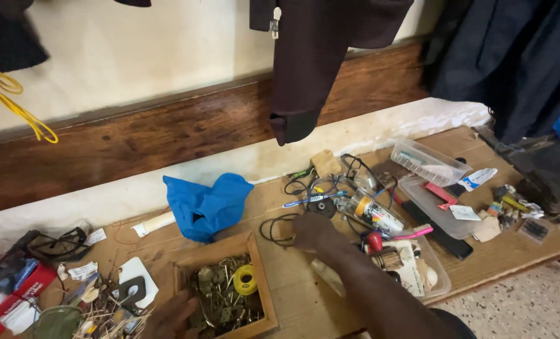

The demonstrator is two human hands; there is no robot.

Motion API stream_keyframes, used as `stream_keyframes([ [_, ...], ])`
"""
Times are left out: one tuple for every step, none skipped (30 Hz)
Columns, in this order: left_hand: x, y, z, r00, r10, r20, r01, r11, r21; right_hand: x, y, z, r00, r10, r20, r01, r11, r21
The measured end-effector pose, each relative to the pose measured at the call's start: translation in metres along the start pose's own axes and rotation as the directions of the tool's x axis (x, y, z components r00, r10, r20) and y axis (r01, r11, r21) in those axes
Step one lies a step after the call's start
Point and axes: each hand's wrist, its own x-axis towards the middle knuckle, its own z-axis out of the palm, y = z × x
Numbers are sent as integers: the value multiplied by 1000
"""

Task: Sorting through various small metal hardware and electronic components on a cluttered workbench.

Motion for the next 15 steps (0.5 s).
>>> stream_keyframes([
  [-4, 13, 15, 985, -170, -6, 168, 978, -120, -10, 5, -11, 998, -47, 41, 49, 998, -40],
  [-17, 21, 37, 985, -171, -1, 169, 978, -120, -18, 6, -20, 998, -42, 40, 44, 998, -41],
  [-31, 28, 59, 980, -175, -100, 176, 984, 8, -25, 7, -28, 998, 60, -14, -59, 997, 49],
  [-44, 35, 81, 967, -162, -197, 190, 973, 134, -33, 8, -36, 984, 165, -60, -155, 977, 143],
  [-3, 3, 60, 967, -163, -197, 191, 973, 133, -33, 9, -36, 984, 166, -59, -156, 978, 141],
  [33, -31, 34, 996, 84, 27, -88, 893, 442, -33, 9, -37, 958, 264, -111, -231, 942, 245],
  [64, -62, 2, 917, 242, 318, -395, 666, 633, -32, 10, -38, 919, 362, -158, -291, 890, 351],
  [35, -34, 52, 916, 246, 318, -398, 665, 632, -12, 14, -22, 918, 361, -161, -289, 891, 351],
  [-4, -9, 94, 997, 71, 33, -78, 899, 431, 8, 17, -3, 914, 353, -201, -245, 873, 421],
  [-49, 12, 132, 964, -196, -180, 217, 971, 106, 28, 20, 15, 906, 347, -240, -197, 851, 486],
  [-59, -4, 126, 963, -195, -186, 218, 970, 111, 35, 16, 25, 908, 347, -236, -196, 848, 492],
  [-68, -20, 121, 989, 100, -113, -58, 942, 331, 42, 12, 34, 899, 357, -255, -218, 867, 448],
  [-77, -36, 116, 930, 366, 30, -330, 796, 507, 50, 8, 43, 889, 366, -275, -240, 884, 402],
  [-72, -30, 121, 931, 365, 29, -327, 794, 513, 51, 0, 50, 890, 365, -271, -238, 882, 407],
  [-64, -23, 130, 973, 181, -144, -141, 957, 254, 52, -4, 56, 875, 365, -319, -245, 900, 360],
])
